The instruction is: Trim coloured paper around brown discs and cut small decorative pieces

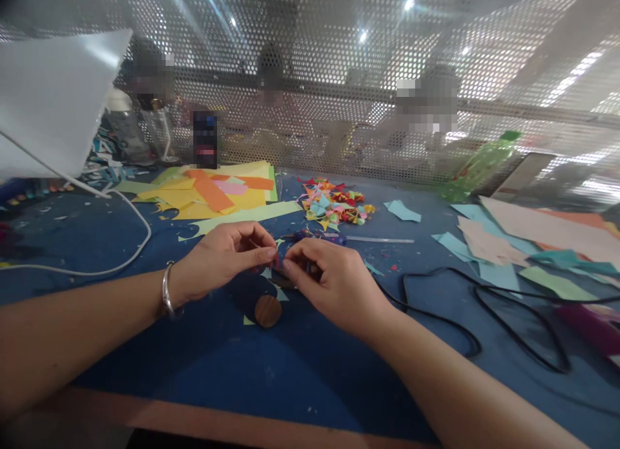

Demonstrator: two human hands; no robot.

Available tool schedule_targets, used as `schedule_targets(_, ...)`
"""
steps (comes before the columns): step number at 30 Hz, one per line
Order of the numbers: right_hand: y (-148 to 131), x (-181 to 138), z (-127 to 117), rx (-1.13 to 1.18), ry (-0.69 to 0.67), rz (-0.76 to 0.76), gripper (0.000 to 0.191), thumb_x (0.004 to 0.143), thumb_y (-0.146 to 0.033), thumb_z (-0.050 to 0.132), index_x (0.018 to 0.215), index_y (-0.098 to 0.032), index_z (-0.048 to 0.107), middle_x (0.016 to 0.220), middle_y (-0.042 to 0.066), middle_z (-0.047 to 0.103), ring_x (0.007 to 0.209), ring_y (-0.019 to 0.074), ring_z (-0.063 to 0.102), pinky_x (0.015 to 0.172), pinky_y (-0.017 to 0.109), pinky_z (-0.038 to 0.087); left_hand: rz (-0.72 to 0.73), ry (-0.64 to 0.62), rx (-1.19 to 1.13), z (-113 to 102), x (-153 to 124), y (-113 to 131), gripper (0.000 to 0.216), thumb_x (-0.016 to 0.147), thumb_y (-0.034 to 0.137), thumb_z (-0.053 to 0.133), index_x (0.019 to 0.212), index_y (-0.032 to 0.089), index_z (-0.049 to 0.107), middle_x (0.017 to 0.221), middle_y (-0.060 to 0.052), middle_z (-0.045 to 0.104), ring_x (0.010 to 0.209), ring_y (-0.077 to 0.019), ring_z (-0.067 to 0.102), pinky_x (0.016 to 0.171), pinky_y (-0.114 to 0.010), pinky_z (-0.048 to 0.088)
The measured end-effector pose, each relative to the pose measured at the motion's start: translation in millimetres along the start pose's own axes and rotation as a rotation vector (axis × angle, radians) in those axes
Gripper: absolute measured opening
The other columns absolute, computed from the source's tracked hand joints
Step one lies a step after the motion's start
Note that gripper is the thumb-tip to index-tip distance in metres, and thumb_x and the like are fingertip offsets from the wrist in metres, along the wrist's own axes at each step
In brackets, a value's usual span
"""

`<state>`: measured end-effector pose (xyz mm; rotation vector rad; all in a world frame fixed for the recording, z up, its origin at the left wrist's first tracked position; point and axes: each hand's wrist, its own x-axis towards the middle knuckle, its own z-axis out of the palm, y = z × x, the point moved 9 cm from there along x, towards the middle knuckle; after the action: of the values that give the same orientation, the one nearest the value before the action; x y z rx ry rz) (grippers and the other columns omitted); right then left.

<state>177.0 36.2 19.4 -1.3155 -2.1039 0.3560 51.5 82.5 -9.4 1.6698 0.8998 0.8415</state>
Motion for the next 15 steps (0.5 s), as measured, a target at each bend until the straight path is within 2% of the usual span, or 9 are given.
schedule_targets(3, 7.6, 0.9, 9.3, -0.086, -0.149, 0.027, 0.016, 0.090, -0.028, 0.055, 0.082, -0.020, 0.067, 0.069, 0.000, 0.066, 0.056, 0.0131, 0.056, 0.051, 0.023, 0.041, 0.030, -0.051, 0.201, -2.7, 1.6, 2.0, 0.019, 0.079, 0.034, 0.071, 0.081, 0.016, 0.066, 0.074, -0.004, 0.069, 0.066, -0.0148, 0.060, 0.061, -0.027, 0.046)
schedule_targets(6, 16.1, -1.0, 17.0, -0.177, -0.261, 0.056, 0.015, 0.089, -0.028, 0.056, 0.082, -0.021, 0.068, 0.068, 0.000, 0.066, 0.056, 0.0145, 0.057, 0.052, 0.025, 0.039, 0.045, -0.072, 0.268, -5.5, 2.8, 2.2, 0.013, 0.079, 0.029, 0.070, 0.080, 0.017, 0.065, 0.072, -0.004, 0.070, 0.066, -0.0147, 0.061, 0.061, -0.027, 0.047)
schedule_targets(12, 22.0, -5.8, 24.2, -0.263, -0.337, 0.056, 0.009, 0.084, -0.026, 0.063, 0.076, -0.022, 0.063, 0.067, 0.000, 0.064, 0.054, 0.0143, 0.055, 0.049, 0.024, 0.036, 0.052, -0.095, 0.214, -5.6, 5.4, 0.6, 0.013, 0.076, 0.028, 0.073, 0.080, 0.017, 0.066, 0.073, -0.005, 0.071, 0.067, -0.0161, 0.065, 0.062, -0.027, 0.049)
schedule_targets(15, 22.7, -6.7, 24.3, -0.285, -0.351, 0.048, 0.010, 0.083, -0.025, 0.063, 0.075, -0.022, 0.060, 0.067, 0.000, 0.063, 0.054, 0.0143, 0.054, 0.049, 0.025, 0.035, 0.124, 0.006, 0.271, -18.2, 9.4, 8.8, 0.009, 0.079, 0.026, 0.069, 0.080, 0.017, 0.067, 0.075, -0.005, 0.071, 0.066, -0.0151, 0.063, 0.062, -0.027, 0.047)
